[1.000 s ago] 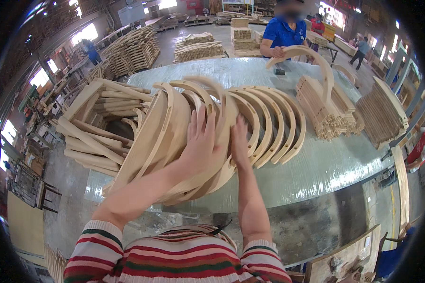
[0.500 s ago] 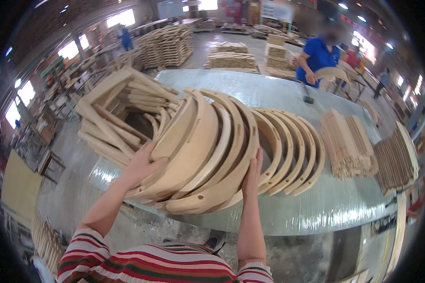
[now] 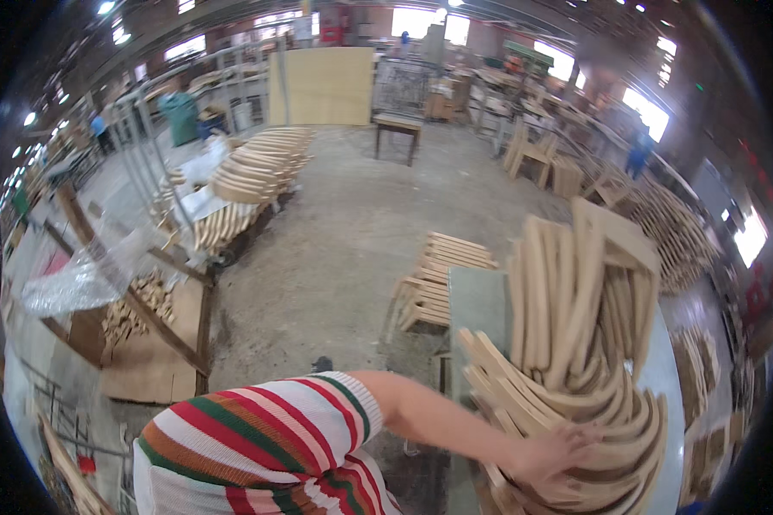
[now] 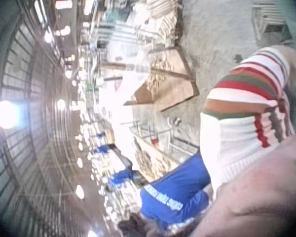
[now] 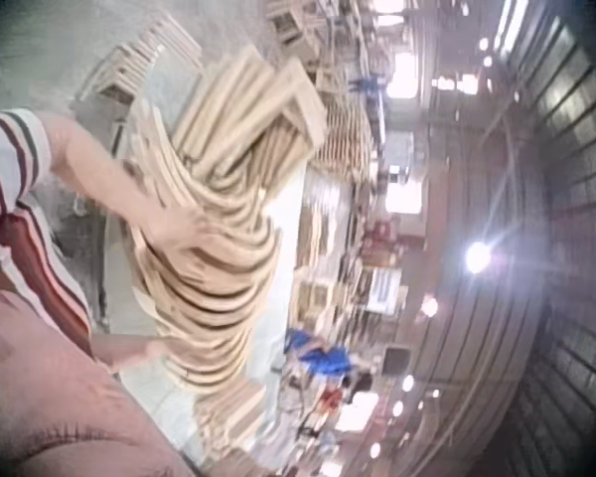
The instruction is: The person applies a yellowish finish to curved wooden chair parts using a brush and a small container. They dip the brush into the container and coat the wood surfaces, then place the treated parts onto a stack. The person also moves stacks of wooden parts around the workshop floor.
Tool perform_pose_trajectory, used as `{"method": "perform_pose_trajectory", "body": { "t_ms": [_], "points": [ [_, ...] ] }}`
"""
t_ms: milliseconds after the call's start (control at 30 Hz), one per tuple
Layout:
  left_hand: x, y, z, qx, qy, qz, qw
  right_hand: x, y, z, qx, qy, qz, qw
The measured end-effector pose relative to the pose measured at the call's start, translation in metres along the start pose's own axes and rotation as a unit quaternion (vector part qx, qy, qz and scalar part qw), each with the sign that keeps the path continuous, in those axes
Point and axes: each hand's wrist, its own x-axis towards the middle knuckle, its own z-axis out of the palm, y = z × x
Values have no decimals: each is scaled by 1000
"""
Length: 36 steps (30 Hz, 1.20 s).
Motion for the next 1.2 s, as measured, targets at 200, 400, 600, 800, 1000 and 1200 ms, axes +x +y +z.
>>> {"method": "perform_pose_trajectory", "body": {
  "t_ms": [200, 400, 600, 800, 1000, 1200],
  "points": [
    [-226, -36, -141, 47, -127, 40, 990, -68, -98, 70, 49, -81, -51, 994],
    [-493, -33, -336, 40, -188, -523, 831, -173, -208, 158, 194, -329, 8, 924],
    [-597, -9, -414, -114, 76, -664, 735, -280, -328, 265, 173, -720, -58, 669],
    [-584, -76, -477, -306, 212, -586, 720, -372, -406, 361, 132, -870, -78, 469],
    [-621, -174, -613, -108, 277, -592, 749, -433, -443, 481, 88, -874, -126, 461],
    [-748, -173, -686, 136, 183, -848, 478, -505, -510, 613, 123, -839, -198, 492]
  ]
}}
